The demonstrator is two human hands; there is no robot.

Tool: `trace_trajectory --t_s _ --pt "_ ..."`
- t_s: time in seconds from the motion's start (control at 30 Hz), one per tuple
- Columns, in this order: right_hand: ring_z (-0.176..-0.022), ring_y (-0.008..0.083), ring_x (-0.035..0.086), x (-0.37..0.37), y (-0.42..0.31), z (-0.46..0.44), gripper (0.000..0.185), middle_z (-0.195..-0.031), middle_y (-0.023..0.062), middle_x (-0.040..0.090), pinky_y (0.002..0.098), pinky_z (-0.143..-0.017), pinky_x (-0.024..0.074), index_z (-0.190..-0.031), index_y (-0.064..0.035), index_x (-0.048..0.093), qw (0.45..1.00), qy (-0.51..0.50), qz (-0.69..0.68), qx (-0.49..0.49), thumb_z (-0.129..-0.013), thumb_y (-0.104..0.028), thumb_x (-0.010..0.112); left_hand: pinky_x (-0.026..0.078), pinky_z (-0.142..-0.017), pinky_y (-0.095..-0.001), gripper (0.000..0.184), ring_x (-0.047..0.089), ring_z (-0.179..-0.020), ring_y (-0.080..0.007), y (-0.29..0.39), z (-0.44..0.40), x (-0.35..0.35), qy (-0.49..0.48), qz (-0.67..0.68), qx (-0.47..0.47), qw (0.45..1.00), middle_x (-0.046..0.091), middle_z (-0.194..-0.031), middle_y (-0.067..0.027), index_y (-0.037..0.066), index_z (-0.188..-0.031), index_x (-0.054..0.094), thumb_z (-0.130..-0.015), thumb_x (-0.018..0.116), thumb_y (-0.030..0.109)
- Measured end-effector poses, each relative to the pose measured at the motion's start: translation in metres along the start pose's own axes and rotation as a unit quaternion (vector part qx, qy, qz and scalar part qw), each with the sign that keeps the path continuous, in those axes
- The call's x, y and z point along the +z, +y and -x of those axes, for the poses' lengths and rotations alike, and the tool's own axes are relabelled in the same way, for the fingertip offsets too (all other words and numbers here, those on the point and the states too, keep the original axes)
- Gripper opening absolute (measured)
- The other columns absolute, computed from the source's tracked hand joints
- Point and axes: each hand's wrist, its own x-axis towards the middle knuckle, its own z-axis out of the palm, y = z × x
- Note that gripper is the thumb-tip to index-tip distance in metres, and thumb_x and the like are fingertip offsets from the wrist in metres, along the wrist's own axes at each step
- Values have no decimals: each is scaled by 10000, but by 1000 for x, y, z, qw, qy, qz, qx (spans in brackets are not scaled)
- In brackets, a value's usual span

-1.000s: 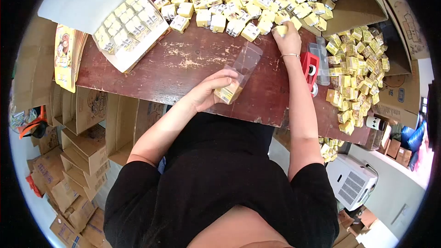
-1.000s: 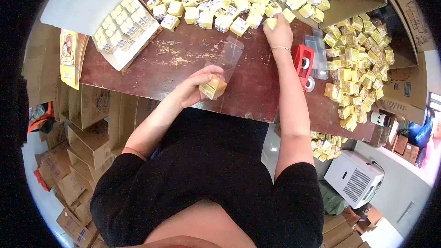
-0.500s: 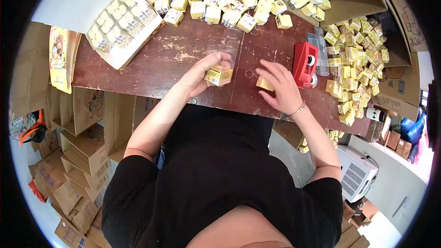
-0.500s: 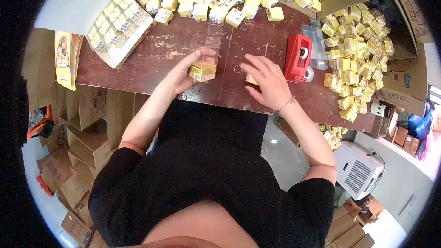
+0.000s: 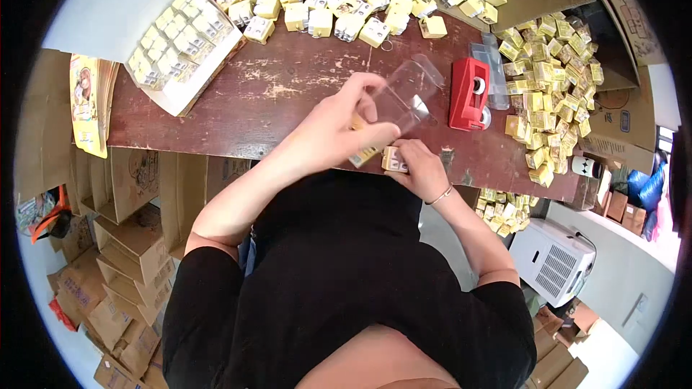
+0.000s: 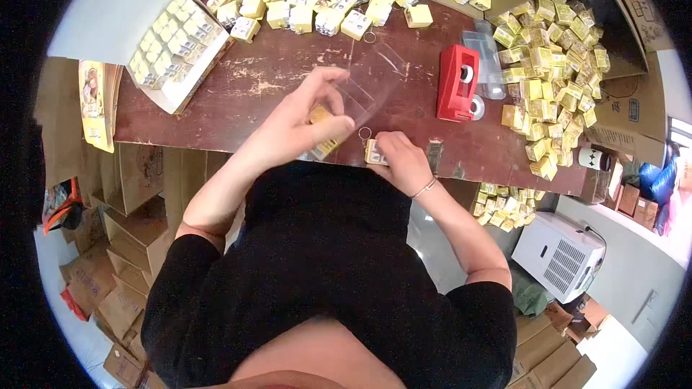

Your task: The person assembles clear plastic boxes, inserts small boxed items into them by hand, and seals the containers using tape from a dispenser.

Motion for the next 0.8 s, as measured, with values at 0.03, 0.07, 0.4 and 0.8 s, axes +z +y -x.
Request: trace_trajectory --t_s 0.03,0.07,0.4,0.8 --pt "-1000 303 597 5 2 3 409 -1048 97 604 402 -776 534 -1051 -72 546 999 33 37 -23 -749 -240 766 506 -760 -318 709 612 -873 -192 34 5 0 18 -150 47 987 584 -979 -97 65 -1376 380 -814 756 279" --pt "-1006 302 597 11 11 6 372 -1084 93 602 401 -769 539 -1085 -74 548 994 63 61 -67 -789 -224 715 513 -755 -321 784 616 -856 -217 64 13 3 52 -217 112 968 585 -994 -109 59 -1401 356 -775 776 276" --pt "-1122 333 542 -49 9 2 542 -1192 136 585 398 -932 481 -1234 -76 524 993 105 49 10 -721 -125 693 523 -653 -342 716 607 -764 -255 106 12 16 33 -228 302 925 550 -927 -80 83 -1268 521 -672 831 330" --pt "-1081 298 565 -169 3 -24 535 -1133 127 605 367 -935 462 -1205 -66 576 985 139 82 -54 -686 30 666 451 -795 -284 393 543 -895 -124 -66 -77 20 -142 39 38 988 570 -951 -42 47 -1071 535 -785 755 204"
